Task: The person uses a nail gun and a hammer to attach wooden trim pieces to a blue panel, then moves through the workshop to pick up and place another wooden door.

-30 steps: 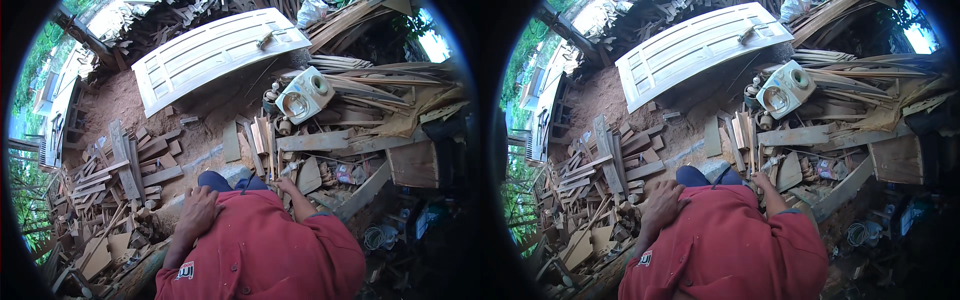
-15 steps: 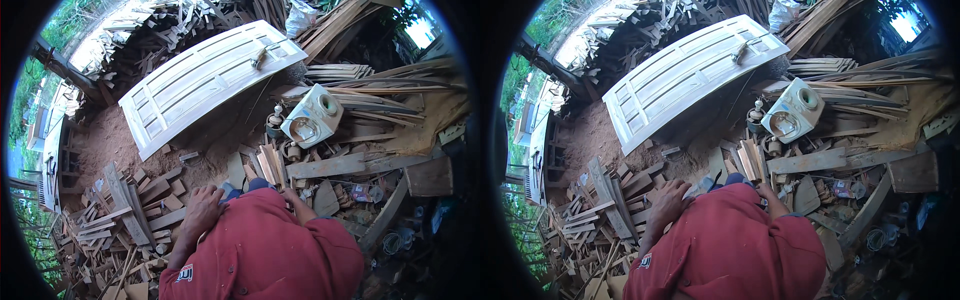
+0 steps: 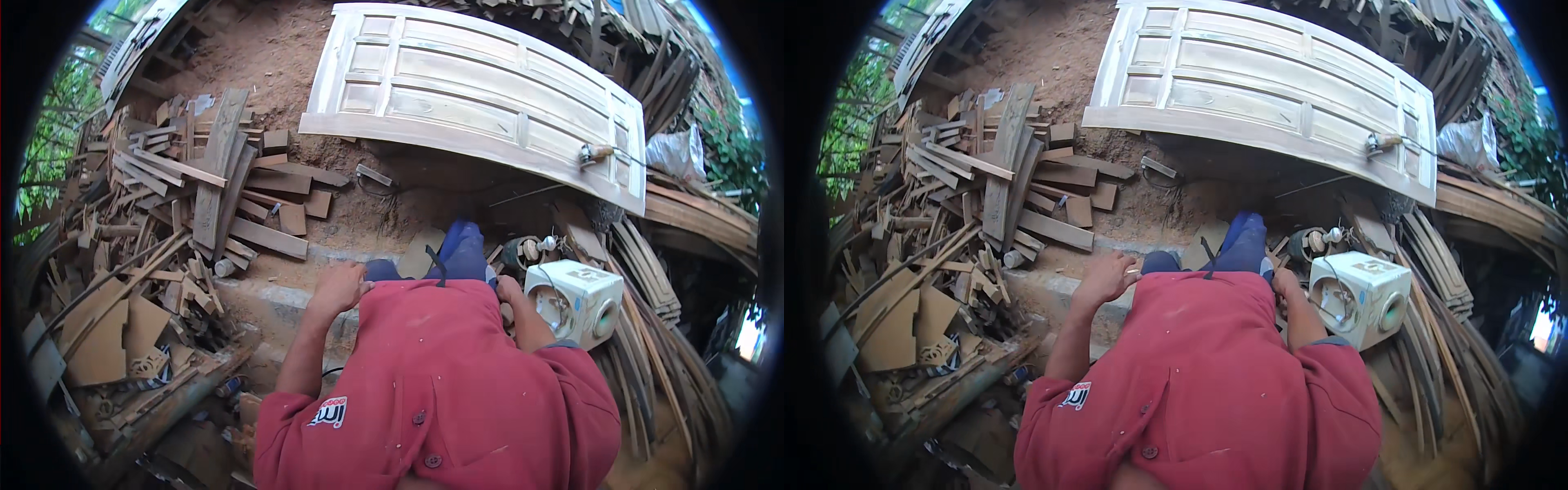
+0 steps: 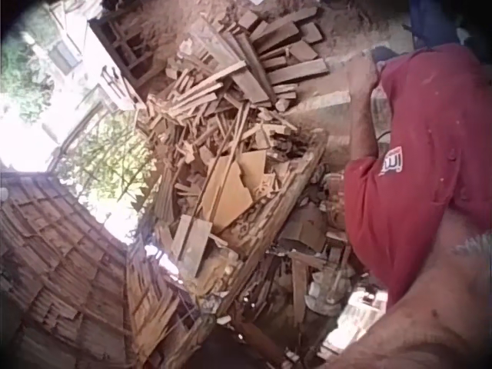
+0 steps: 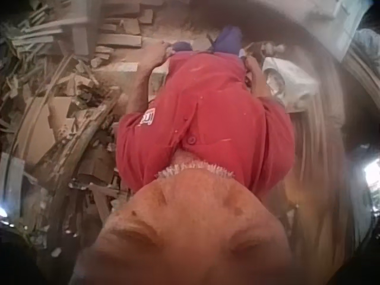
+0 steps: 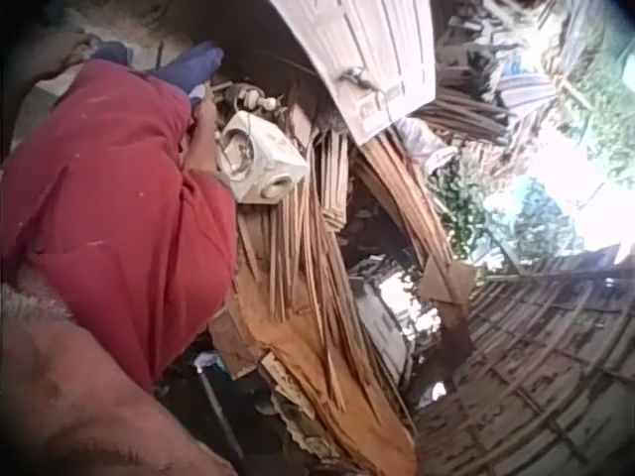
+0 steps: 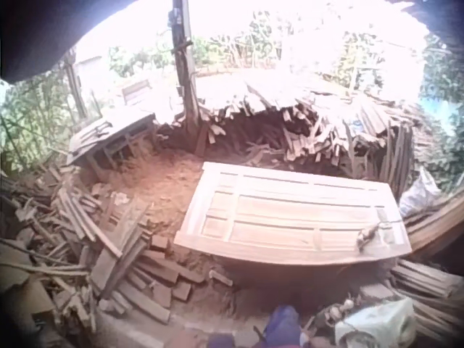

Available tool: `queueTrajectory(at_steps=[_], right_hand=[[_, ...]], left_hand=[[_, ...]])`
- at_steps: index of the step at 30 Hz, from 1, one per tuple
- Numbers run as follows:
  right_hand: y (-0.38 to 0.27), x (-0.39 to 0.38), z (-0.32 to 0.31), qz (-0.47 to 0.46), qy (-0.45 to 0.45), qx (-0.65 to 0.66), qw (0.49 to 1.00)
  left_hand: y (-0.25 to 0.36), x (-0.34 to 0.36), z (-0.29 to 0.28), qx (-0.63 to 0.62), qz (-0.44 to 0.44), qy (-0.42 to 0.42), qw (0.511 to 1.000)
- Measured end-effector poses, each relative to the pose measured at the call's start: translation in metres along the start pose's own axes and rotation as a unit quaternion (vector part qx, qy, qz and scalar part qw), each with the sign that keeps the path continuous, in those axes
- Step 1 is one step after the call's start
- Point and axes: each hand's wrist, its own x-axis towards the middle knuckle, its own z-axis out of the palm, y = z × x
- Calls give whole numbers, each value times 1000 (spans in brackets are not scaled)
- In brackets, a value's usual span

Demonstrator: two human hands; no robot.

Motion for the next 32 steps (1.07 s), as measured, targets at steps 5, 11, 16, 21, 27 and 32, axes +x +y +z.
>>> queueTrajectory(at_steps=[5, 11, 16, 21, 27, 32], right_hand=[[7, 128, -113, -67, -126, -235, 962], [-21, 240, -167, -126, -140, -238, 953], [-96, 342, -112, -181, -171, -156, 956], [-195, 463, -7, -259, -179, -51, 948], [-302, 621, 161, -280, -284, -110, 911], [-332, 700, 271, -219, -114, -78, 966]], left_hand=[[-10, 93, 41, -208, -120, 22, 971], [-1, 196, 125, -375, -229, 13, 898], [-8, 274, 203, -392, -318, -64, 861], [5, 326, 286, -403, -393, -84, 822], [-24, 320, 308, -407, -468, -29, 784], [-49, 317, 329, -440, -477, -40, 760]])
